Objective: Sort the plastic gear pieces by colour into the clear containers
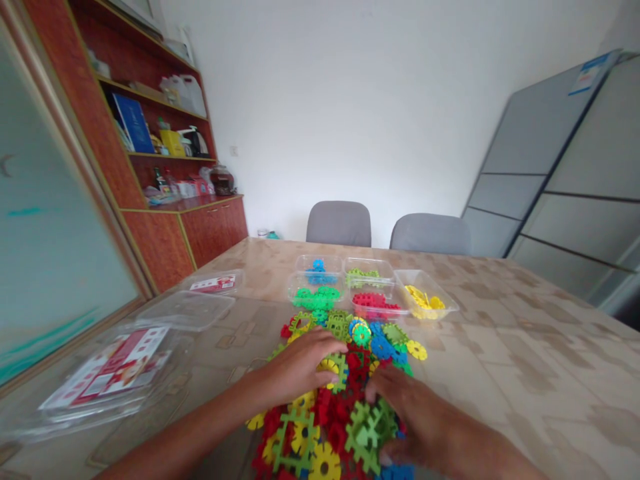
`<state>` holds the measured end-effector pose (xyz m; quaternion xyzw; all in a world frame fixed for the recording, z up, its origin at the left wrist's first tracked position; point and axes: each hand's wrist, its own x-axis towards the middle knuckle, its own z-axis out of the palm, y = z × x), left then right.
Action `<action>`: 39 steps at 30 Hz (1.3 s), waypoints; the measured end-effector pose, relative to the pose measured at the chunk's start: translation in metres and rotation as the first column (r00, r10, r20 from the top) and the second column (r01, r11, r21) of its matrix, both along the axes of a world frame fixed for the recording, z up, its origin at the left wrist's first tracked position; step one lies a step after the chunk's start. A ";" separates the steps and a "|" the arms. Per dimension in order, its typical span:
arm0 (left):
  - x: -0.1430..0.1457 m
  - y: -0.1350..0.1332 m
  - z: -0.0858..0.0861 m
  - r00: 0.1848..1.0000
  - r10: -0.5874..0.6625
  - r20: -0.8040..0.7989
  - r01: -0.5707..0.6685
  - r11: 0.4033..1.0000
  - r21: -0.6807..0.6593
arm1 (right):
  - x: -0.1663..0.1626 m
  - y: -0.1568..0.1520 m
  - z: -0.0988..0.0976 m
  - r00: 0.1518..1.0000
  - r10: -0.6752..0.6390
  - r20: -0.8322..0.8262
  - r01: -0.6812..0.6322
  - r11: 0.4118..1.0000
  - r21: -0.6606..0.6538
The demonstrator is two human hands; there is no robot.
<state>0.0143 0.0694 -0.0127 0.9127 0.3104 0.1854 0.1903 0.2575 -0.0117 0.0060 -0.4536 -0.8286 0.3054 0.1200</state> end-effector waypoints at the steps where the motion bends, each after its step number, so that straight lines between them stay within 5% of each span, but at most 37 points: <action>1: -0.001 0.000 0.001 1.000 0.004 0.006 -0.004 1.000 -0.011 | 0.000 0.000 0.000 1.000 -0.009 -0.005 0.009 1.000 -0.008; 14: -0.002 0.001 0.026 0.993 0.012 0.120 0.008 0.986 -0.165 | -0.003 -0.001 0.007 0.992 0.002 -0.124 -0.009 0.998 -0.058; 24: -0.003 0.015 0.016 0.939 0.205 0.277 -0.126 0.953 -0.275 | -0.001 0.011 0.007 0.943 -0.022 -0.333 -0.011 0.995 -0.097; 30: 0.002 0.008 0.019 0.933 0.182 0.309 -0.060 0.929 -0.364 | 0.002 0.023 -0.002 0.886 -0.069 -0.459 0.072 0.997 -0.010; 39: 0.007 -0.001 0.013 0.925 0.183 0.333 0.070 0.781 -0.621 | 0.002 0.026 -0.006 0.887 -0.065 -0.456 0.077 0.997 0.007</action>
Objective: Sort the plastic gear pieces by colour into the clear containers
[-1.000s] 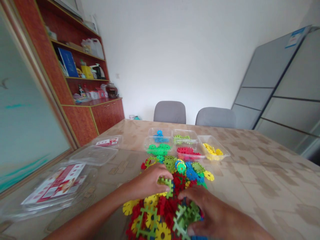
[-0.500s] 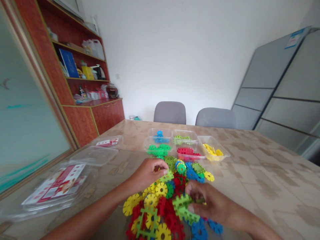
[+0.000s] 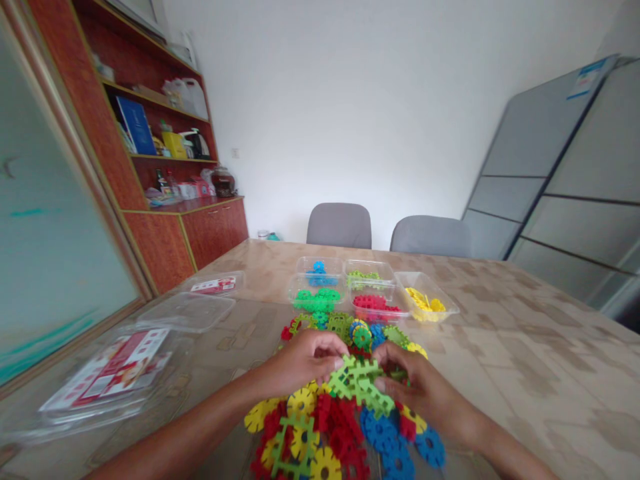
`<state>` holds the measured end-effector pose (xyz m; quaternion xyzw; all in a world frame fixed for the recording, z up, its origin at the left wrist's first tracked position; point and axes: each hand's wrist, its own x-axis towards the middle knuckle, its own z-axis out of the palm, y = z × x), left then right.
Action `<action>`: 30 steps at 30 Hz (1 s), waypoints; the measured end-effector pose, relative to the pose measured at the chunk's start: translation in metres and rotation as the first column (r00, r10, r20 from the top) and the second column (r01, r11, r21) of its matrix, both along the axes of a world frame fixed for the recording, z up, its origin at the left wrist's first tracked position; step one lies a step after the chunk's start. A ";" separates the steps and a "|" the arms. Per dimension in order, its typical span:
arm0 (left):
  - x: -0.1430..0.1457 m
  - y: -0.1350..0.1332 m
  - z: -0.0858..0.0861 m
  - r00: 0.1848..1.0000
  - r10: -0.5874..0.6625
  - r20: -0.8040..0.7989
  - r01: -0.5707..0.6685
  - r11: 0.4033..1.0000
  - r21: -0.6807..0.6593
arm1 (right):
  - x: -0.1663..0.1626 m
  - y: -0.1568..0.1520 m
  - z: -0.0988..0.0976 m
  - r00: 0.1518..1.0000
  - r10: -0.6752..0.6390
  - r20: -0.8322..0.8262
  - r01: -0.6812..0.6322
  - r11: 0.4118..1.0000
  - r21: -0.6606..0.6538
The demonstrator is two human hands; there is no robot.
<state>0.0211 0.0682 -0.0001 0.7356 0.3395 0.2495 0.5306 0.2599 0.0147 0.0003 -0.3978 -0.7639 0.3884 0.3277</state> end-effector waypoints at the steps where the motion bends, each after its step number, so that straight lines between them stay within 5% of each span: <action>1: 0.000 0.000 -0.001 1.000 -0.002 0.001 0.002 1.000 -0.003 | 0.000 0.000 -0.001 1.000 0.004 -0.007 -0.004 1.000 -0.002; 18: 0.000 0.001 -0.009 0.999 -0.025 -0.024 0.026 0.999 0.025 | 0.001 0.007 -0.007 0.970 0.057 -0.237 -0.104 0.976 -0.191; 25: 0.001 -0.003 -0.007 0.997 -0.071 -0.036 0.071 0.997 0.012 | 0.001 0.003 -0.009 0.976 0.083 -0.203 -0.120 0.976 -0.182; 30: -0.003 -0.001 -0.001 0.997 -0.063 -0.053 0.066 0.997 0.047 | 0.003 0.003 -0.010 0.999 0.029 -0.034 -0.033 0.993 -0.115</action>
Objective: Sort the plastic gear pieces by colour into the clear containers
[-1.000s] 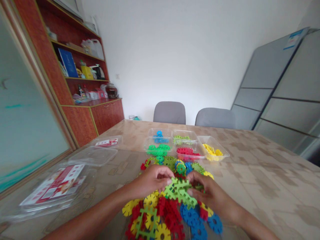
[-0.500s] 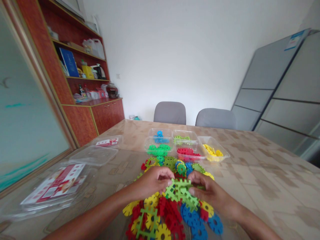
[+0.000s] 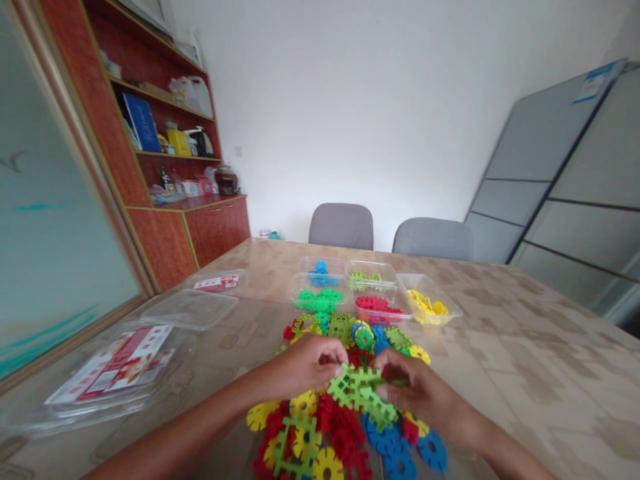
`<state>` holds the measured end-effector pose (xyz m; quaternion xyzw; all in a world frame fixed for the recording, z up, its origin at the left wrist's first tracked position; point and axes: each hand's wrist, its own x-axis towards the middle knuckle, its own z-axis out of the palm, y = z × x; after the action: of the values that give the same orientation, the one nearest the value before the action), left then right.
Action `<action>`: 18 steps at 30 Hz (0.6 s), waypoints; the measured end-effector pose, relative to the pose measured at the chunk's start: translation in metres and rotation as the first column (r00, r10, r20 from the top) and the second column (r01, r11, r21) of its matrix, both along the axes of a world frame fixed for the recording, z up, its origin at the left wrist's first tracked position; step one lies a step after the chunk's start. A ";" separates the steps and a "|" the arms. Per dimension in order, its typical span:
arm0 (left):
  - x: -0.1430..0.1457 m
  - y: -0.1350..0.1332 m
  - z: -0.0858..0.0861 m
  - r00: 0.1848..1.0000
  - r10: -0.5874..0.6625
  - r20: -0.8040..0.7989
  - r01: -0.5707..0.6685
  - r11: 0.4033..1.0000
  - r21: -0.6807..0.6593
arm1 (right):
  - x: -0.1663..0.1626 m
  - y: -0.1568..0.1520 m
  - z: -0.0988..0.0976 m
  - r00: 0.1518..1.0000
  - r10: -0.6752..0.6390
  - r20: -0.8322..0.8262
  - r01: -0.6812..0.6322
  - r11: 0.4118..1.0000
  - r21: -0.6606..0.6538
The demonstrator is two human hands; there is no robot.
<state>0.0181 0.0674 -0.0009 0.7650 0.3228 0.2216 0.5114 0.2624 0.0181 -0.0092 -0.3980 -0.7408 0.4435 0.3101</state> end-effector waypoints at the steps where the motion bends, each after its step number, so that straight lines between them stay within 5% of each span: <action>1: -0.001 0.001 0.002 1.000 0.002 -0.002 -0.002 1.000 0.005 | 0.000 0.000 0.000 1.000 -0.003 0.008 0.003 1.000 0.000; 18: -0.003 -0.003 0.009 0.996 -0.084 0.016 0.084 0.995 -0.046 | -0.008 -0.004 0.009 0.991 0.047 -0.127 -0.054 0.997 -0.047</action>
<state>0.0153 0.0639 0.0078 0.7641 0.2919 0.1974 0.5403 0.2542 0.0145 -0.0001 -0.3581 -0.7182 0.4939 0.3348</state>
